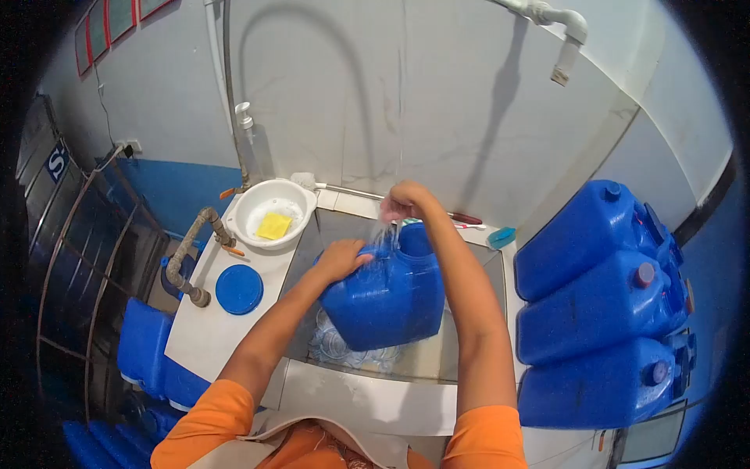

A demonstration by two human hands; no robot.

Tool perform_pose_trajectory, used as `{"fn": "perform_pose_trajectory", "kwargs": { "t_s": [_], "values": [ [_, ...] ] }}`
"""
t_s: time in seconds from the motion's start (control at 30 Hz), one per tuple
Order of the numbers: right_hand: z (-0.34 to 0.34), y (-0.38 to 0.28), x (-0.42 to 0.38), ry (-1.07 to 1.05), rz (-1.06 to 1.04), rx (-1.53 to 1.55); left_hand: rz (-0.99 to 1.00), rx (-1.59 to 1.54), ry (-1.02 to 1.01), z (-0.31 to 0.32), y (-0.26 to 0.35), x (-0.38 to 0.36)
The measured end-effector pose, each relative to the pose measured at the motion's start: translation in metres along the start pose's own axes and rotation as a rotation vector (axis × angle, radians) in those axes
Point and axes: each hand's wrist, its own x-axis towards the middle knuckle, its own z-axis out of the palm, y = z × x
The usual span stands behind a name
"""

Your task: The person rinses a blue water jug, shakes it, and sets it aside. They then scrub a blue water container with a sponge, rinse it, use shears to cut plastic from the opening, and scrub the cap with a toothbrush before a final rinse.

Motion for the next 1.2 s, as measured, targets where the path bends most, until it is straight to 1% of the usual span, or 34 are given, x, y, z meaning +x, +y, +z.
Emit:
{"fn": "perform_pose_trajectory", "kwargs": {
  "t_s": [0.07, 0.1, 0.17, 0.2, 0.27, 0.3, 0.37, 0.4, 0.47, 0.5, 0.57, 0.6, 0.63, 0.67, 0.7, 0.77, 0.8, 0.83, 0.87, 0.9, 0.93, 0.97, 1.0, 1.03, 1.07, 1.1, 1.13, 1.17, 1.2],
  "values": [
    [0.004, 0.001, 0.0, 0.026, -0.016, -0.006, 0.04, 0.33, 0.146, 0.017, 0.011, 0.021],
    [0.007, 0.0, -0.002, 0.061, -0.04, 0.002, 0.032, 0.323, 0.151, 0.024, 0.01, 0.026],
    [0.014, -0.001, -0.006, 0.062, -0.055, 0.007, 0.323, 0.394, 0.319, 0.036, 0.008, 0.036],
    [0.014, 0.001, -0.006, 0.065, -0.068, 0.021, 0.323, 0.389, 0.32, 0.04, 0.013, 0.037],
    [0.012, 0.004, 0.001, 0.036, -0.08, 0.041, 0.384, 0.365, 0.453, 0.046, 0.02, 0.037],
    [0.012, 0.006, 0.004, 0.006, -0.096, 0.063, 0.384, 0.365, 0.449, 0.046, 0.019, 0.036],
    [0.01, 0.01, 0.008, 0.019, -0.104, 0.099, 0.48, 0.298, 0.44, 0.043, 0.016, 0.039],
    [0.01, 0.01, 0.009, 0.033, -0.115, 0.134, 0.479, 0.299, 0.44, 0.037, 0.018, 0.038],
    [0.011, 0.009, 0.003, 0.054, -0.118, 0.142, 0.474, 0.125, 0.26, 0.019, 0.023, 0.031],
    [0.01, 0.011, 0.003, 0.076, -0.12, 0.15, 0.474, 0.126, 0.261, 0.013, 0.024, 0.03],
    [0.012, 0.012, 0.006, 0.098, -0.119, 0.124, 0.338, 0.257, 0.016, 0.002, 0.027, 0.029],
    [0.01, 0.013, 0.007, 0.121, -0.118, 0.098, 0.342, 0.256, 0.014, -0.005, 0.028, 0.026],
    [0.011, 0.012, 0.002, 0.127, -0.118, 0.103, 0.301, 0.253, -0.07, -0.012, 0.025, 0.021],
    [0.012, 0.009, -0.002, 0.141, -0.127, 0.033, 0.258, 0.25, -0.154, -0.019, 0.023, 0.016],
    [0.014, 0.008, -0.005, 0.155, -0.136, -0.037, 0.263, 0.252, -0.157, -0.019, 0.019, 0.012],
    [0.016, 0.013, 0.001, 0.19, -0.153, -0.038, 0.148, 0.116, -0.199, -0.014, 0.008, 0.002],
    [0.016, 0.018, 0.007, 0.22, -0.165, -0.045, 0.15, 0.12, -0.204, -0.007, 0.002, -0.004],
    [0.014, 0.024, 0.014, 0.222, -0.168, -0.04, 0.062, 0.022, -0.158, 0.0, -0.004, -0.009],
    [0.011, 0.03, 0.02, 0.233, -0.155, -0.176, -0.027, -0.077, -0.108, 0.008, -0.008, -0.014],
    [0.01, 0.034, 0.025, 0.243, -0.142, -0.314, -0.026, -0.072, -0.105, 0.012, -0.006, -0.021],
    [0.011, 0.039, 0.024, 0.243, -0.149, -0.315, -0.085, -0.087, -0.029, 0.016, -0.004, -0.028],
    [0.014, 0.046, 0.022, 0.213, -0.291, -0.574, -0.142, -0.101, 0.052, 0.019, -0.001, -0.033],
    [0.018, 0.056, 0.02, 0.182, -0.436, -0.834, -0.139, -0.096, 0.063, 0.023, 0.003, -0.037],
    [0.025, 0.082, 0.031, 0.136, -0.584, -0.949, -0.156, -0.104, 0.106, 0.029, 0.009, -0.041],
    [0.043, 0.076, -0.001, -0.078, -0.523, -1.197, -0.172, -0.113, 0.15, 0.033, 0.016, -0.043],
    [0.051, 0.114, 0.0, 0.0, -0.731, -1.141, -0.188, -0.122, 0.192, 0.034, 0.021, -0.041],
    [0.061, 0.131, -0.014, 0.133, -0.826, -1.251, -0.39, -0.414, -0.134, 0.017, 0.036, -0.04],
    [0.069, 0.14, -0.027, 0.27, -0.923, -1.355, -0.385, -0.414, -0.12, 0.015, 0.036, -0.041],
    [0.069, 0.145, -0.036, 0.369, -1.058, -1.299, -0.3, -0.475, -0.124, 0.017, 0.034, -0.048]
  ]
}}
